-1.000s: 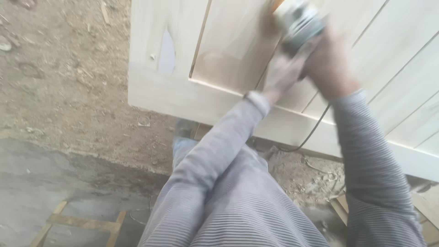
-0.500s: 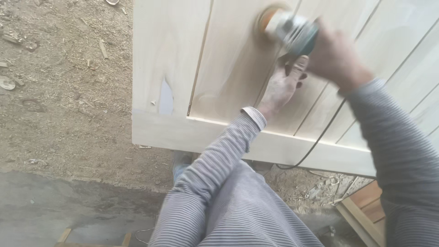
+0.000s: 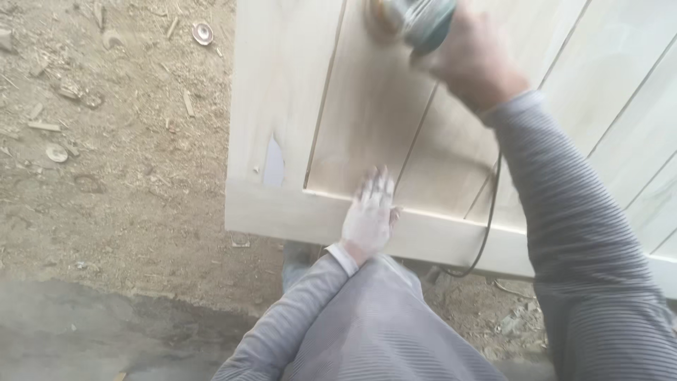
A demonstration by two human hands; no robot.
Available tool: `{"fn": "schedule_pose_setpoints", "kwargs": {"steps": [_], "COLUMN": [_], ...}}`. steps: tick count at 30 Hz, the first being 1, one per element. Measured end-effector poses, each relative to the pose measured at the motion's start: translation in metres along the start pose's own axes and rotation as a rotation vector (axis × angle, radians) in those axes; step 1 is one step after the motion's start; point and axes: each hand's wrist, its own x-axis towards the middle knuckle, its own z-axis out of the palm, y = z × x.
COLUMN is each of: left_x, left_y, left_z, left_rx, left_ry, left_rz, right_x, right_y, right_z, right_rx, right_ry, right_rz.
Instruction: The person uses an orbital sander to smooth the surface of a large wooden door. They move the sander across the panels and edges, occasionally touching the surface with their left hand to check progress.
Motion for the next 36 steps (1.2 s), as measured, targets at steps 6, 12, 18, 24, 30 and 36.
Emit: {"fn": "schedule_pose_setpoints", "kwargs": {"steps": [6, 12, 18, 24, 30, 36], "left_x": [-0.076, -0.077, -0.078, -0.072, 0.036, 0.189], "left_y": [0.003, 0.009, -0.009, -0.045, -0.043, -0.023], "left_z": [0.011, 0.000, -0.006, -0.002, 0.014, -0.034], "left_rx": [-0.947, -1.527, -1.660, -1.580, -1.650, -1.644], "left_ry": [0.130, 0.116, 0.380, 0.596, 0.655, 0.758], "left_rz": [-0.405, -0.567, -0.696, -0.601, -0.385, -0.248], "right_x": [-0.095, -0.156, -0.155, -0.121, -0.060, 0.035], "right_y": [-0.018, -0.063, -0.100, -0.122, -0.066, -0.011], "right_z": [0.089, 0.111, 0.149, 0.183, 0.135, 0.056], "right_rx": [-0.220, -0.123, 0.122, -0.097, -0.221, -0.340], "right_ry": [-0.272, -0.305, -0.345, -0.447, -0.372, -0.281], "right_rz": [0.104, 0.078, 0.098, -0.101, -0.037, 0.019]}}
